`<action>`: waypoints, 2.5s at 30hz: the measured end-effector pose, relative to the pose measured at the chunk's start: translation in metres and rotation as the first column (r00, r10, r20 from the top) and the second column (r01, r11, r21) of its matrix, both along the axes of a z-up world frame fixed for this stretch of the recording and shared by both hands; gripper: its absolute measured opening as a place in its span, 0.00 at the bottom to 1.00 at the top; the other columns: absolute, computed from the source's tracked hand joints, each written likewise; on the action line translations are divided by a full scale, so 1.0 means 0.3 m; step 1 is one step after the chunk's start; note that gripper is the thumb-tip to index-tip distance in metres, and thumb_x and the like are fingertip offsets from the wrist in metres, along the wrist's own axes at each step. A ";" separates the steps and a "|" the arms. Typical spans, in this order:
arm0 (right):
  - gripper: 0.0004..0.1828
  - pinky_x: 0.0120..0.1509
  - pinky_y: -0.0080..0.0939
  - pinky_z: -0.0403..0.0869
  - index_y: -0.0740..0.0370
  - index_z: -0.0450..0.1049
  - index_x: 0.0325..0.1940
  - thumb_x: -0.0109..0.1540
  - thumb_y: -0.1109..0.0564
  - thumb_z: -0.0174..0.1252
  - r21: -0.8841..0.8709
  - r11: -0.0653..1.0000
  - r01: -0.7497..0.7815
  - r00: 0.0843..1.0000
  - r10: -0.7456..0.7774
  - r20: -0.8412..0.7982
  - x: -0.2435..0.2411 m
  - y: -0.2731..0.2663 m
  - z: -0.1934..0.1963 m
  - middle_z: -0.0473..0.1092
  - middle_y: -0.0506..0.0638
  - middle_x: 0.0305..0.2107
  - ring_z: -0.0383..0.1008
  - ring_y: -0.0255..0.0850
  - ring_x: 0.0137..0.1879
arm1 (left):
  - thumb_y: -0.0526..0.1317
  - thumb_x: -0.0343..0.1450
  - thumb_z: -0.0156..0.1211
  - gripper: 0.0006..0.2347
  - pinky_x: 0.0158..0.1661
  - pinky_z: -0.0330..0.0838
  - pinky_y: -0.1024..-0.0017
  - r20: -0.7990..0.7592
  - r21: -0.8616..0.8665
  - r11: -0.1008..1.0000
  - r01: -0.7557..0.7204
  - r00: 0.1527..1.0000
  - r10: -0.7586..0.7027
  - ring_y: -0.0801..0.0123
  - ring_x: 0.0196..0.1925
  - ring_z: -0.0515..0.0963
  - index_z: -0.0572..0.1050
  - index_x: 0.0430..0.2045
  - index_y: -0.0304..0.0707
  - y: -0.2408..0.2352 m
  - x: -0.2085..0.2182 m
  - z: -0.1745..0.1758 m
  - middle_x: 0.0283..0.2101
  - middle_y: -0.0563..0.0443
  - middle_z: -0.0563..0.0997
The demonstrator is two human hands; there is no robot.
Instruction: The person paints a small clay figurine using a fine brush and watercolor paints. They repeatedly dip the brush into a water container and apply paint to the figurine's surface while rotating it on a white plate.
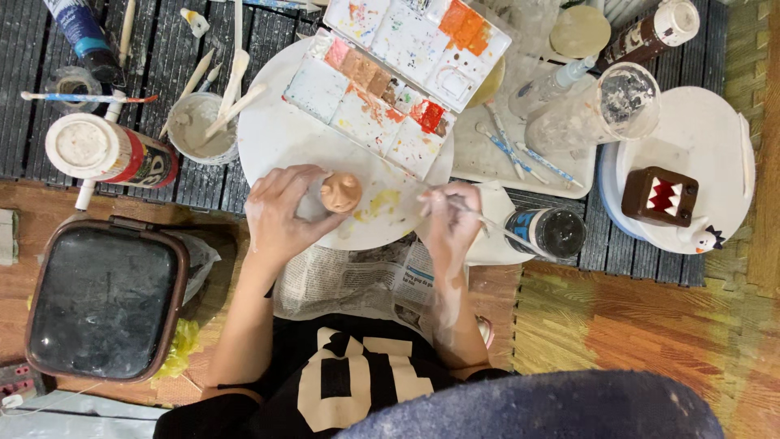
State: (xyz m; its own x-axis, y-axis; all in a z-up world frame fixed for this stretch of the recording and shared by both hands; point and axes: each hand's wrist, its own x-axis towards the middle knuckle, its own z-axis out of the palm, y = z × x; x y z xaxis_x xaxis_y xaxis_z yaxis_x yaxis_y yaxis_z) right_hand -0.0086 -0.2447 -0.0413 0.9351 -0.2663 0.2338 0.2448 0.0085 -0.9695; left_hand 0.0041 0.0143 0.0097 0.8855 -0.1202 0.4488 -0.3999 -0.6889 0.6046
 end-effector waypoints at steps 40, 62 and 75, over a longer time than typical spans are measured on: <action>0.17 0.43 0.31 0.69 0.65 0.68 0.54 0.75 0.47 0.45 0.062 0.996 -0.068 0.996 0.064 0.066 -0.050 -0.091 0.018 0.77 0.58 0.43 0.75 0.35 0.38 | 0.43 0.60 0.81 0.24 0.35 0.73 0.67 0.049 -0.105 0.989 -0.104 0.993 0.110 0.61 0.33 0.79 0.72 0.42 0.35 -0.031 -0.010 -0.012 0.38 0.46 0.79; 0.08 0.39 0.33 0.70 0.57 0.74 0.52 0.71 0.62 0.51 -0.590 0.800 -0.105 0.994 0.080 -0.067 0.053 0.004 0.209 0.75 0.49 0.35 0.72 0.32 0.34 | 0.44 0.61 0.79 0.23 0.37 0.74 0.65 0.031 -0.097 0.991 -0.097 0.995 0.100 0.60 0.33 0.81 0.73 0.44 0.35 -0.026 -0.016 -0.008 0.40 0.45 0.81; 0.07 0.45 0.33 0.77 0.64 0.69 0.52 0.70 0.66 0.56 -0.243 0.969 -0.044 0.998 0.032 -0.049 0.180 -0.053 0.129 0.74 0.53 0.43 0.75 0.34 0.38 | 0.45 0.61 0.79 0.23 0.37 0.75 0.64 0.016 -0.079 0.991 -0.106 0.994 0.107 0.60 0.34 0.81 0.74 0.43 0.35 -0.026 -0.019 0.003 0.39 0.46 0.82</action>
State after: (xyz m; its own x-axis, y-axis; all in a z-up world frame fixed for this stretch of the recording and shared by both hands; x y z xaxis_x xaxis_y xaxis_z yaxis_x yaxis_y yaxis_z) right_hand 0.0453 -0.2605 -0.0025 0.9544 -0.1706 0.2450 0.2053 -0.2207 -0.9535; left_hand -0.0015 0.0065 0.0106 0.8823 0.0104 0.4705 -0.3390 -0.6794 0.6507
